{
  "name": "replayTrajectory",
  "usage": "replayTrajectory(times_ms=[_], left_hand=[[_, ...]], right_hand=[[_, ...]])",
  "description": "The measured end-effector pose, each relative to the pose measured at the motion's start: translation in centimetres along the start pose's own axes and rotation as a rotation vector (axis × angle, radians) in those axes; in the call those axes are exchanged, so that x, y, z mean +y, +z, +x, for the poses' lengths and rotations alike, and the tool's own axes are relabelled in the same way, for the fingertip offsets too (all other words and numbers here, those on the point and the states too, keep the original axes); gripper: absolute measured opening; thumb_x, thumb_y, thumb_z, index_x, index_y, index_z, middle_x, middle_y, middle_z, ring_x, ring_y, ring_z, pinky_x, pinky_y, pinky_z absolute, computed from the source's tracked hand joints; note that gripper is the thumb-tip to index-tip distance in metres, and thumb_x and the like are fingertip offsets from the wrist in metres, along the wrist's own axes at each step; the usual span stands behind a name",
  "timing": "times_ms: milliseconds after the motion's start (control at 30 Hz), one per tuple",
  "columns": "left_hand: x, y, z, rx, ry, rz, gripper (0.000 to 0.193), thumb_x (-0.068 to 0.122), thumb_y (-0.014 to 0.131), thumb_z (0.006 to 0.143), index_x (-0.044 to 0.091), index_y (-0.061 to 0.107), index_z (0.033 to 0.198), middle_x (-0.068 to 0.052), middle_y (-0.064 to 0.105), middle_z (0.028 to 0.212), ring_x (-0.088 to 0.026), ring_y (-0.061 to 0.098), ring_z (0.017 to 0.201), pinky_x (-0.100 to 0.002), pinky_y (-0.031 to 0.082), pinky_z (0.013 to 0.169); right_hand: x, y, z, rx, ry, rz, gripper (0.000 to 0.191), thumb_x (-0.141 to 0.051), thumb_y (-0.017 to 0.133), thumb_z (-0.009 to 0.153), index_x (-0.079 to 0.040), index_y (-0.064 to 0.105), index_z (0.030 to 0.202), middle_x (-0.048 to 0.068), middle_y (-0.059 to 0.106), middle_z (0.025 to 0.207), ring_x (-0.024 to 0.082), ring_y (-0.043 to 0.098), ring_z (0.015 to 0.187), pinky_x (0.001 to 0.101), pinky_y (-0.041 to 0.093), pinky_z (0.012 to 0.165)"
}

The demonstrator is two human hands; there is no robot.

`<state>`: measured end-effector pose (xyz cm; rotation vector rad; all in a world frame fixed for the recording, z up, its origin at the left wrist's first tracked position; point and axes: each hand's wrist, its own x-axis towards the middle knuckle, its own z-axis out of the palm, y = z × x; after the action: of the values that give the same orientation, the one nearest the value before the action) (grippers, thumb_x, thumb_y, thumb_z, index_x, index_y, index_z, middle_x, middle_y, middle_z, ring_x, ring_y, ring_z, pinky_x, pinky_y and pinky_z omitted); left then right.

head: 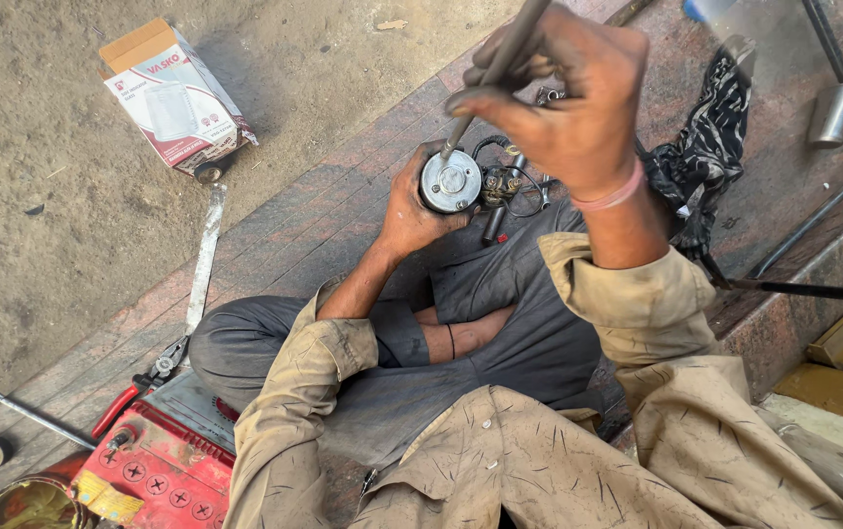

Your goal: The person sits on the workshop floor and repairs an electric starter motor. They use a long metal rod and hammer to tap the motor housing, pry at the end cap with a screwdriver, work on the motor with a wrench, and handle a black cloth while manipulating the motor and its parts on the floor.

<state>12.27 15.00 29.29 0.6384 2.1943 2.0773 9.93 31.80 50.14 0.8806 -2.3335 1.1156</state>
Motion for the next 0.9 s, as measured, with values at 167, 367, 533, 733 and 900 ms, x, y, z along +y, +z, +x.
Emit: replayTrajectory(times_ms=[167,367,533,733,900], left_hand=[[-0.1,0.0,0.0,-0.003,0.02,0.004,0.08,0.015,0.096,0.06,0.006,0.058,0.13,-0.008,0.072,0.114,-0.02,0.07,0.11,-0.037,0.055,0.101],[-0.5,-0.1,-0.2,-0.007,0.014,-0.04,0.083,0.012,0.095,0.06,0.006,0.057,0.133,-0.008,0.072,0.115,-0.021,0.07,0.112,-0.037,0.055,0.103],[-0.7,-0.2,-0.2,0.0,0.011,-0.01,0.083,0.013,0.095,0.061,0.006,0.057,0.133,-0.008,0.072,0.115,-0.02,0.071,0.112,-0.037,0.055,0.103],[-0.4,0.1,-0.1,0.004,0.01,-0.018,0.08,0.012,0.093,0.06,0.006,0.058,0.131,-0.009,0.072,0.118,-0.021,0.071,0.113,-0.036,0.055,0.103],[-0.3,0.4,-0.1,0.014,0.026,-0.029,0.082,0.012,0.094,0.059,0.004,0.057,0.132,-0.009,0.072,0.12,-0.022,0.07,0.115,-0.036,0.054,0.105]], right_hand=[[-0.2,-0.3,0.2,-0.066,-0.156,-0.059,0.041,-0.026,0.078,0.098,0.005,0.062,0.119,0.015,0.069,0.115,0.023,0.071,0.11,0.0343,0.062,0.096],[-0.2,-1.7,-0.5,-0.254,-0.091,0.099,0.022,-0.012,0.063,0.116,0.006,0.061,0.129,0.014,0.073,0.12,0.022,0.075,0.117,0.0302,0.061,0.098],[-0.7,-1.0,-0.5,-0.093,-0.067,0.035,0.019,-0.013,0.064,0.118,0.006,0.063,0.122,0.015,0.074,0.112,0.022,0.078,0.102,0.0281,0.064,0.084],[-2.5,-4.9,-0.7,-0.11,0.024,0.17,0.021,-0.014,0.052,0.12,0.005,0.057,0.129,0.016,0.072,0.115,0.019,0.078,0.102,0.0256,0.066,0.085],[-3.4,-5.8,-1.6,-0.228,-0.036,0.041,0.022,-0.013,0.056,0.12,0.005,0.058,0.132,0.013,0.074,0.109,0.016,0.077,0.098,0.0226,0.063,0.081]])
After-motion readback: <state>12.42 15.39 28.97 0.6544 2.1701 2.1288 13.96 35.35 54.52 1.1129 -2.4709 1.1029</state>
